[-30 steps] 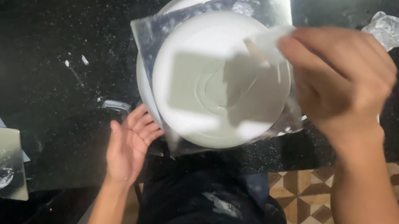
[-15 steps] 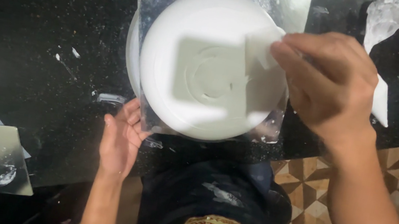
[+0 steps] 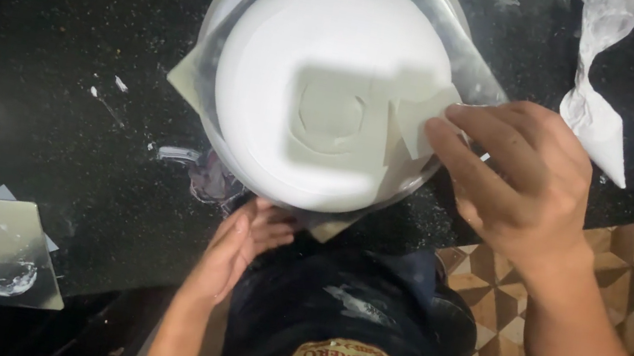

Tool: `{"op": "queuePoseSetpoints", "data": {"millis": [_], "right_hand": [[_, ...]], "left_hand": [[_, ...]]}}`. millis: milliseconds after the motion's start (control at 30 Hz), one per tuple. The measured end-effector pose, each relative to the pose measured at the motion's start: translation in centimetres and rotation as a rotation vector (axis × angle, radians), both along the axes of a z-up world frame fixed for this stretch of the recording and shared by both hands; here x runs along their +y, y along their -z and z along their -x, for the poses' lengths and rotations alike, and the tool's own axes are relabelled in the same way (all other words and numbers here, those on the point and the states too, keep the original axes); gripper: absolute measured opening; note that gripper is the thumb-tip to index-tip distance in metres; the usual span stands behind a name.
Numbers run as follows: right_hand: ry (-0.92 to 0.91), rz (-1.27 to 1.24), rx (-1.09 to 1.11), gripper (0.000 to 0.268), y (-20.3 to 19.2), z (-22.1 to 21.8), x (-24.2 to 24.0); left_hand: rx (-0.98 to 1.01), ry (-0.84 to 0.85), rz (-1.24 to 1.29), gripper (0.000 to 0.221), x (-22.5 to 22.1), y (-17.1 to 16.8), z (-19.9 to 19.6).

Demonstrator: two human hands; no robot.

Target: The person smooths white frosting over a domed cake, using small flat plastic pieces to press and even the icing while rotating the cake board. They pipe additional frosting from a piping bag onto the cake and continue smoothing the surface and sides by hand.

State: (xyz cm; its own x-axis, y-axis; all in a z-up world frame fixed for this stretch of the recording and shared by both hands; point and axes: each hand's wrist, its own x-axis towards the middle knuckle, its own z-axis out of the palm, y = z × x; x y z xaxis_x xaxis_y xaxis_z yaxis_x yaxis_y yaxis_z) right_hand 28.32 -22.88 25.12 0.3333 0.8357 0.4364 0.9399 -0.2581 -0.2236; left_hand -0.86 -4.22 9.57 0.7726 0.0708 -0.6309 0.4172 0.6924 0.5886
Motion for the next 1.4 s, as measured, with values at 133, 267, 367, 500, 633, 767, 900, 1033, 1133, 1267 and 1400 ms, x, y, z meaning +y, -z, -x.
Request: {"op": "queuePoseSetpoints", "data": {"millis": [133, 267, 367, 500, 633, 767, 900, 1033, 1133, 1267, 1400], "right_hand": [[0.037, 0.059, -0.085, 0.021, 0.2, 0.5, -0.6], [0.033, 0.082, -0.120, 0.018, 0.0, 0.7, -0.5], [0.033, 0.072, -0.108, 0.018, 0.1, 0.9, -0.6], [0.047, 0.061, -0.105, 0.015, 0.1, 1.2, -0.7], [0.057, 0.062, -0.134, 0.016, -0.1, 1.4, -0.7], [0.055, 0.088, -0.132, 0.017, -0.5, 1.6, -0.7], [0.050, 0.080, -0.145, 0.015, -0.5, 1.7, -0.4], [0.059, 0.089, -0.133, 0.017, -0.2, 1.9, -0.7], [0.065, 0.099, -0.127, 0.018, -0.2, 2.0, -0.8], [0.059, 0.094, -0.120, 0.017, 0.0, 2.2, -0.9], [0.067, 0.105, -0.135, 0.015, -0.1, 2.3, -0.8]], "left_hand": [[-0.060, -0.132, -0.032, 0.075, 0.7, -1.7, -2.2], [-0.112, -0.344, 0.083, 0.071, 0.8, -1.0, -1.5], [-0.125, -0.147, 0.075, 0.068, 1.0, 0.0, -0.6], [-0.182, 0.355, 0.022, 0.074, 1.8, 0.7, -0.2], [-0.086, 0.299, -0.053, 0.075, 2.7, -0.1, -1.1], [-0.015, -0.143, -0.105, 0.075, 2.9, -0.4, -1.6], [0.018, 0.138, -0.116, 0.072, 2.7, -0.4, -0.8], [-0.036, 0.392, -0.017, 0.084, 3.4, -0.9, -1.1], [0.089, 0.365, -0.175, 0.085, 3.7, -2.1, -2.0], [0.062, -0.098, -0.056, 0.080, 3.6, -1.0, -1.1], [-0.075, 0.312, 0.000, 0.083, 3.8, -0.8, -0.4]]}}
